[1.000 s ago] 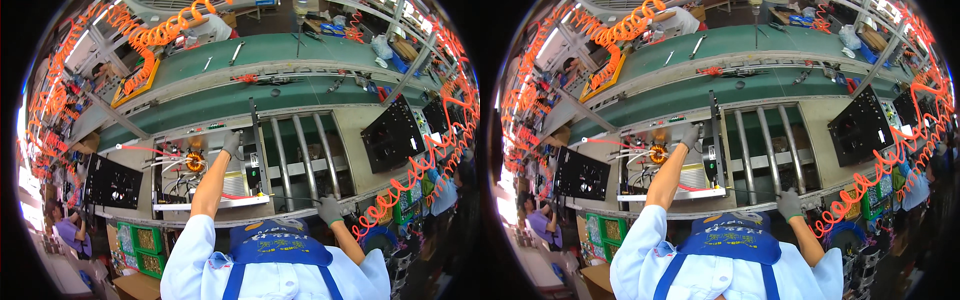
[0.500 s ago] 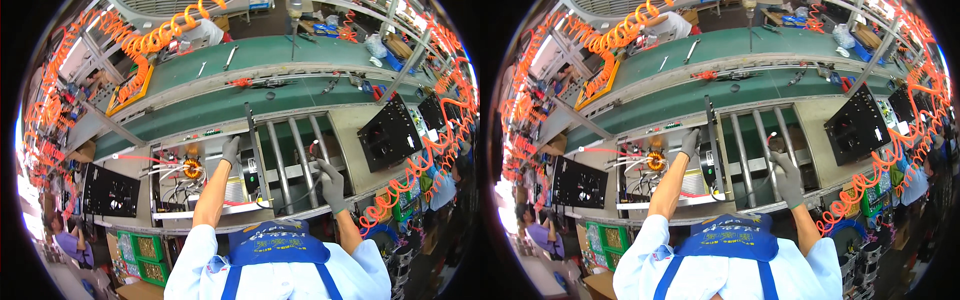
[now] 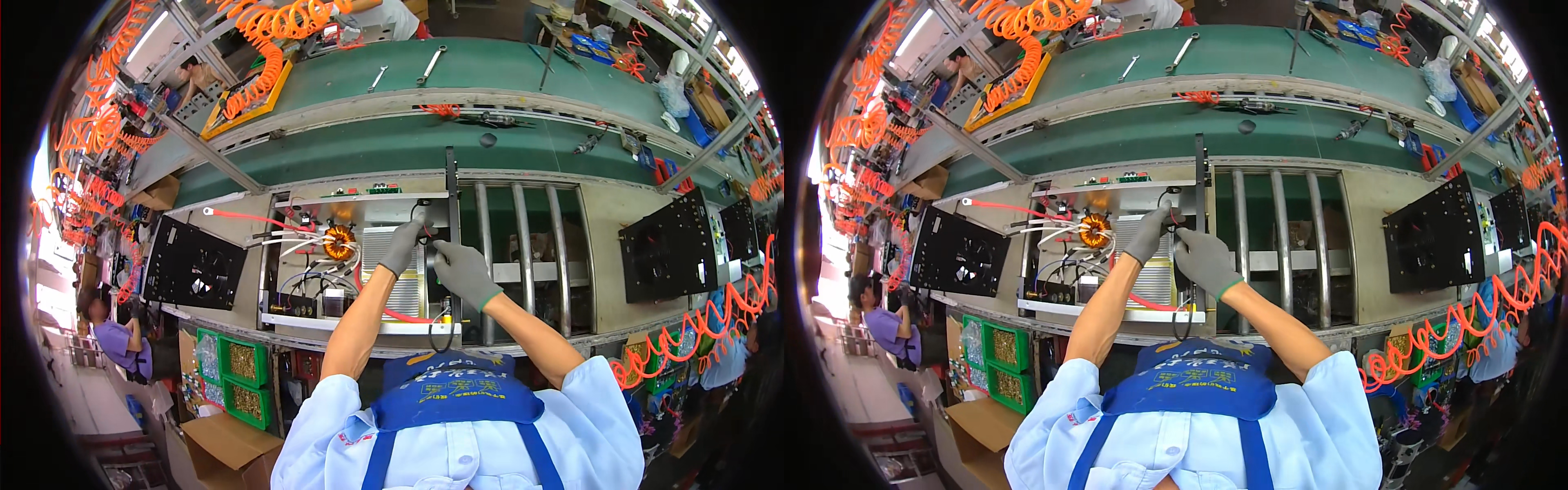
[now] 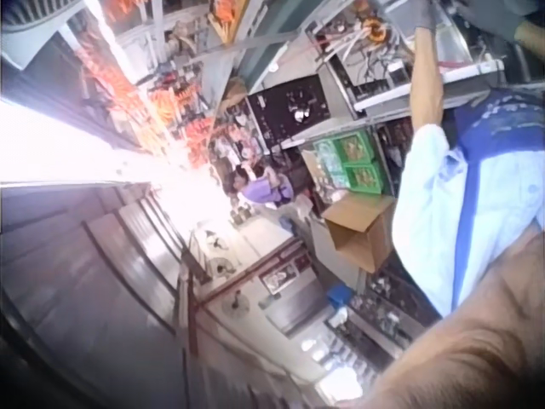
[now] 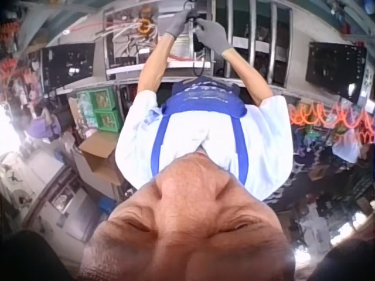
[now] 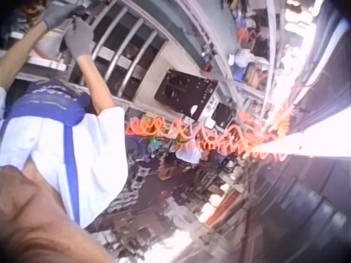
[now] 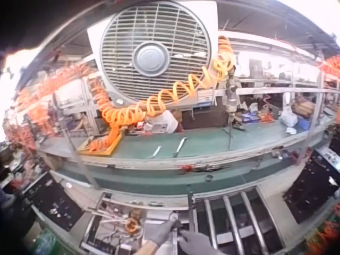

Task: The person assembles an electronic device on a workbench. They place a metal plate with a copper coil onto a chassis, then use a pneumatic screwdriver to secure a black side panel with multiple screws. The person repeatedly picks up screws from a green bin and fastens them into the device.

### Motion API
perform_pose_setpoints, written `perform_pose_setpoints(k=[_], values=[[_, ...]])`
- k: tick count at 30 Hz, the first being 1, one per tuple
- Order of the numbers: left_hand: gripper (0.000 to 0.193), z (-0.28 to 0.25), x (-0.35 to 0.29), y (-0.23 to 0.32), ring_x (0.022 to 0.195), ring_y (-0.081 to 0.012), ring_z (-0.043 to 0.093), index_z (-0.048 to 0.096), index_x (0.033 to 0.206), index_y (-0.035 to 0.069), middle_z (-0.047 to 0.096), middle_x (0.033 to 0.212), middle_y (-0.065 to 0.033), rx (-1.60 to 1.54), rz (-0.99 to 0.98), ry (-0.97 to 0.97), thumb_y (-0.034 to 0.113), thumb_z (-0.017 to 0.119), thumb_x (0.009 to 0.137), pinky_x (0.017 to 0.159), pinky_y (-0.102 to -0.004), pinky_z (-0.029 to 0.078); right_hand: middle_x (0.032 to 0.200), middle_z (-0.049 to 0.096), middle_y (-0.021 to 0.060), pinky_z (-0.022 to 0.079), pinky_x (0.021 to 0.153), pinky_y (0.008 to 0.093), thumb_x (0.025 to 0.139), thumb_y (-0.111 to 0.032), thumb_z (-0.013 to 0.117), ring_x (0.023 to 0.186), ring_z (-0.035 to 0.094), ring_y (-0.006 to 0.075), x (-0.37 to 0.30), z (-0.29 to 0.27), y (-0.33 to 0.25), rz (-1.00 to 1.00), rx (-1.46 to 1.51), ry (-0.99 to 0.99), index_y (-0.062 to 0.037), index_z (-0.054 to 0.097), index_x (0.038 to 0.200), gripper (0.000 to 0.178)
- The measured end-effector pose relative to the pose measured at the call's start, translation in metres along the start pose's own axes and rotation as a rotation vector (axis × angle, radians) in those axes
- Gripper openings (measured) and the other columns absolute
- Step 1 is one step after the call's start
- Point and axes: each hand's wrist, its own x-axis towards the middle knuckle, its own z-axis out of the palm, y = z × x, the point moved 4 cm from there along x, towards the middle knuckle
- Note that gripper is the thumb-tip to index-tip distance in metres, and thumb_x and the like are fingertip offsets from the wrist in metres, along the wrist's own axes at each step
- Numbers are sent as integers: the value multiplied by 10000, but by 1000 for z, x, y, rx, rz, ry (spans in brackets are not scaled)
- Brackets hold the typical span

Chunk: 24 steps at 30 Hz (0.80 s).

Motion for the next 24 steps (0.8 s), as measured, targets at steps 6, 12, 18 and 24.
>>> perform_pose_setpoints(k=[6,12,18,24], values=[[339,-8,40,-23,820,-190,671,732,1081,-18,748,906,-112,18,-34,54,299,644,1002,769,-343,508,943,725,200,549,804,515,933,-235,522,882,704,398,30,22,-1,76,-105,-120,-62,699,1221,379],[303,-14,82,-31,688,-151,588,760,976,8,678,796,-70,-11,-84,176,285,637,969,609,-321,449,917,722,205,550,801,520,937,-236,517,869,703,399,59,31,6,51,-92,-134,-71,694,1174,340],[256,-13,94,-39,661,-124,545,742,977,1,637,764,-38,-77,9,209,231,633,946,600,-313,443,939,706,197,549,796,525,972,-275,537,883,701,397,109,8,2,-1,-294,-101,-100,690,1136,284],[242,6,89,-30,689,-138,598,669,948,-23,652,781,-51,-106,-22,124,181,563,1024,629,-310,493,1125,718,203,544,918,489,898,-231,610,998,702,382,237,38,62,-219,-399,-462,-50,680,1233,388]])
